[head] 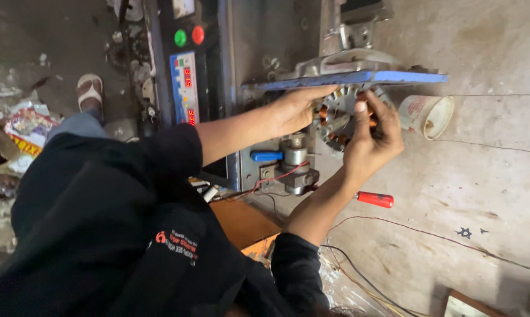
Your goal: The person operates a coil winding machine, feeding copper wire onto a rotor core held in the machine's chuck. They repeatedly press a control button to advance the winding cycle and adjust the wire with their hands to maintain alignment.
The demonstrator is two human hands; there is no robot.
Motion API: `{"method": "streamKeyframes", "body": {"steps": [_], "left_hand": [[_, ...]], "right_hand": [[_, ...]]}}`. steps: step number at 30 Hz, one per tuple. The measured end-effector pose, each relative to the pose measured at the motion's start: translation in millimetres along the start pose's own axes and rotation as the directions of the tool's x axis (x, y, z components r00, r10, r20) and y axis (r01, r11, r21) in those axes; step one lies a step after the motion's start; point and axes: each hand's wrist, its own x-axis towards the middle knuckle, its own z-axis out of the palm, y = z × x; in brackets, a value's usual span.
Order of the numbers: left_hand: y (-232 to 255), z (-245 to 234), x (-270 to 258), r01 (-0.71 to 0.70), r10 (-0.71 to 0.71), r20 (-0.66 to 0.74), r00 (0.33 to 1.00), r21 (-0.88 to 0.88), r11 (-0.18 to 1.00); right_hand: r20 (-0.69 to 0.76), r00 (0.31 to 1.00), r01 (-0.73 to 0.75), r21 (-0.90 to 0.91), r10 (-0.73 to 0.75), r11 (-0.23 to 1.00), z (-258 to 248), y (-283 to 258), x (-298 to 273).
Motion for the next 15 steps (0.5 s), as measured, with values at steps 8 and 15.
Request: {"method": "streamKeyframes", "body": {"steps": [8,15], "left_hand": [[-9.8,-26.1,21.0,-0.004,0.022,0.150,0.988,-0.118,0.993],[-5.4,-11.2,22.1,-0.128,0.129,0.059,0.990,-0.034,0.991]], "right_hand": [[-0.025,0.999,0.034,0.045,-0.033,0.998,7.5,16.6,5.6],[-0.021,0.999,0.031,0.110,-0.029,0.993,8.2,25.7,4.6]]}}
